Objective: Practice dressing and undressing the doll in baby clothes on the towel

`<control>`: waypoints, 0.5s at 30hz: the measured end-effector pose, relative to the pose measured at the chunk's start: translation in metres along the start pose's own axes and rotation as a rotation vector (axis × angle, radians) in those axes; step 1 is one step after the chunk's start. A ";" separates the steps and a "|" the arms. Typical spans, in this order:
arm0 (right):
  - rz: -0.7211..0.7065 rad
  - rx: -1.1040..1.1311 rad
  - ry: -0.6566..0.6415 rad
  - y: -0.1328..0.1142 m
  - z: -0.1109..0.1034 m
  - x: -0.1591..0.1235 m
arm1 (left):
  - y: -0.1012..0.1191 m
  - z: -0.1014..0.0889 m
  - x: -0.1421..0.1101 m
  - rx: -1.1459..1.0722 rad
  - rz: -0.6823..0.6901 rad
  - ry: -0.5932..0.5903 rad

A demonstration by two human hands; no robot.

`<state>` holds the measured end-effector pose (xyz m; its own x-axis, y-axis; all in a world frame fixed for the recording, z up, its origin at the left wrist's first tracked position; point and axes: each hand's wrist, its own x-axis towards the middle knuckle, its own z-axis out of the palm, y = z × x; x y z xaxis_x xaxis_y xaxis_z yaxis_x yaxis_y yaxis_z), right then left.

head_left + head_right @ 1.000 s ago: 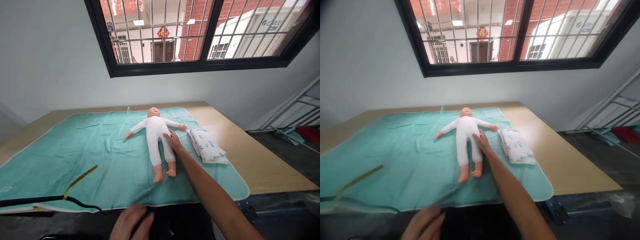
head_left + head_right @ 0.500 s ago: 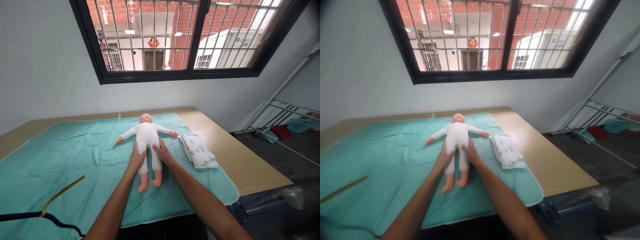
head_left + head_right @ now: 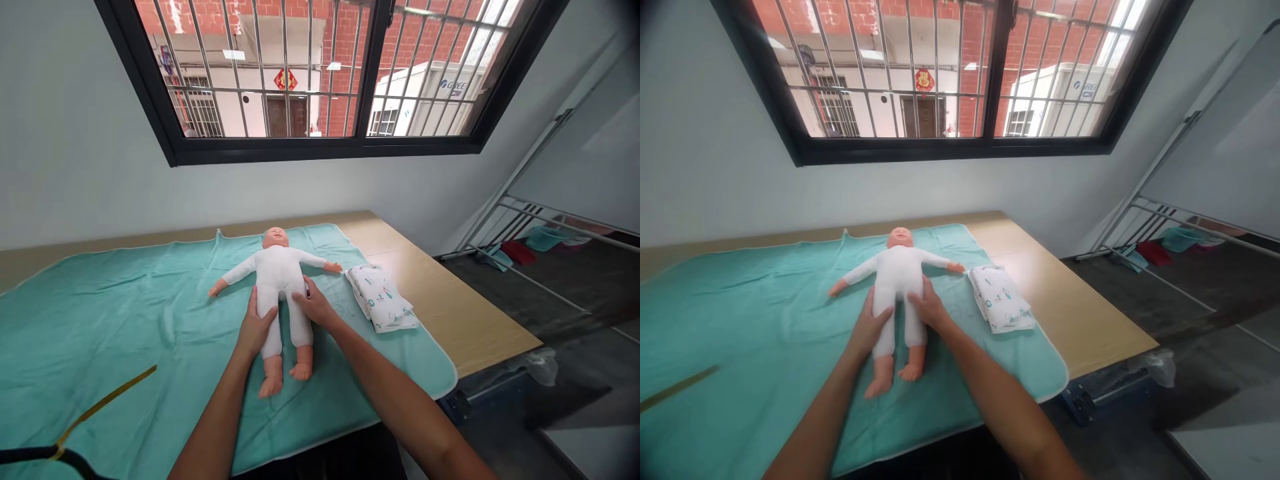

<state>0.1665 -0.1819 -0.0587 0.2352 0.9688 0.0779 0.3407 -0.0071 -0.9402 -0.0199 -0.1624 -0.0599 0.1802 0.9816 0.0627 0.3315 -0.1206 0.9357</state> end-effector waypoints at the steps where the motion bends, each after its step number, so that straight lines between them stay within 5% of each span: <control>1: -0.007 -0.068 -0.012 -0.004 -0.008 0.000 | 0.000 0.000 -0.001 -0.022 0.002 0.011; 4: -0.141 -0.333 0.041 -0.010 -0.053 -0.001 | 0.002 0.000 -0.003 -0.029 -0.008 0.030; 6: -0.239 -0.540 0.215 -0.007 -0.093 -0.003 | 0.005 0.000 -0.004 -0.009 -0.022 0.020; 9: -0.032 -0.877 0.402 0.012 -0.144 -0.009 | 0.008 0.000 -0.004 0.017 -0.034 0.003; 12: 0.166 -1.027 0.284 0.037 -0.167 -0.015 | 0.009 0.002 -0.005 0.023 -0.046 0.014; 15: 0.173 -1.052 0.260 0.048 -0.167 -0.020 | 0.010 0.003 -0.007 -0.001 -0.048 0.027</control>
<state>0.3300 -0.2425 -0.0502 0.4975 0.8534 0.1553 0.8617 -0.4656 -0.2020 -0.0156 -0.1711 -0.0520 0.1391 0.9899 0.0269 0.3384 -0.0730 0.9382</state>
